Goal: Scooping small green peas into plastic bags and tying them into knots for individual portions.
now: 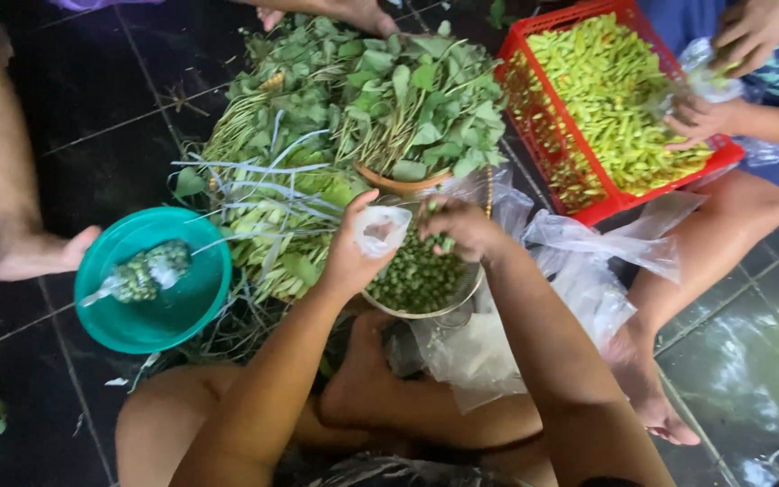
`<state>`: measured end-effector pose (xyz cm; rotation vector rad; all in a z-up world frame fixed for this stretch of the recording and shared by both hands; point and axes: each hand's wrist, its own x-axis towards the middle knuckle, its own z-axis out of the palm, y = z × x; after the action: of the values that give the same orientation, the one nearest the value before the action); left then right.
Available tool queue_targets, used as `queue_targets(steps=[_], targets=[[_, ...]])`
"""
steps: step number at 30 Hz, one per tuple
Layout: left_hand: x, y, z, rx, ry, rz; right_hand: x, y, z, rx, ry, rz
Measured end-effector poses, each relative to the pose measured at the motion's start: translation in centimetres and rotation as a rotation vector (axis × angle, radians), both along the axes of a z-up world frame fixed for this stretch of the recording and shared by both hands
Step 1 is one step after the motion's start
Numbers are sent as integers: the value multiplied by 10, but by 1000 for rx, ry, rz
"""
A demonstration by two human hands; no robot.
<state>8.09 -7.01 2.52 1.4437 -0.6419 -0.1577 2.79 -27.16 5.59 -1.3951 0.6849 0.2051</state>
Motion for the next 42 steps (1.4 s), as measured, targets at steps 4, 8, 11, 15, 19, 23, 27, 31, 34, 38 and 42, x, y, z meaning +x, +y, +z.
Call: queue_targets(steps=[4, 8, 11, 15, 19, 23, 27, 31, 34, 38, 42], targets=[[2, -14, -28, -24, 31, -91, 4, -7, 53, 202, -329, -126], [-1, -32, -51, -122, 119, -162, 16, -1, 25, 176, -775, -30], [-8, -45, -57, -159, 104, -156, 8, 12, 19, 88, -882, 79], [-10, -48, -57, -194, 158, -188, -1, 22, 12, 7, -1024, 86], [-10, -47, -51, -245, 239, -219, -8, 29, 20, 72, -1054, 81], [-14, -42, -44, -264, 165, -253, -19, 35, 46, 120, -1027, 133], [-12, -31, -40, -198, 167, -272, -19, 24, 29, 223, -1031, 141], [-8, -19, -43, 2, 155, -242, -14, -8, 4, 216, -758, -52], [-10, -13, -50, 122, 67, -189, -7, -42, -81, -54, -506, 37], [-15, -6, -47, 315, 15, -222, -20, 6, -118, -844, 356, 598], [-20, -6, -51, 420, 58, -265, -34, 14, -125, -766, 337, 556]])
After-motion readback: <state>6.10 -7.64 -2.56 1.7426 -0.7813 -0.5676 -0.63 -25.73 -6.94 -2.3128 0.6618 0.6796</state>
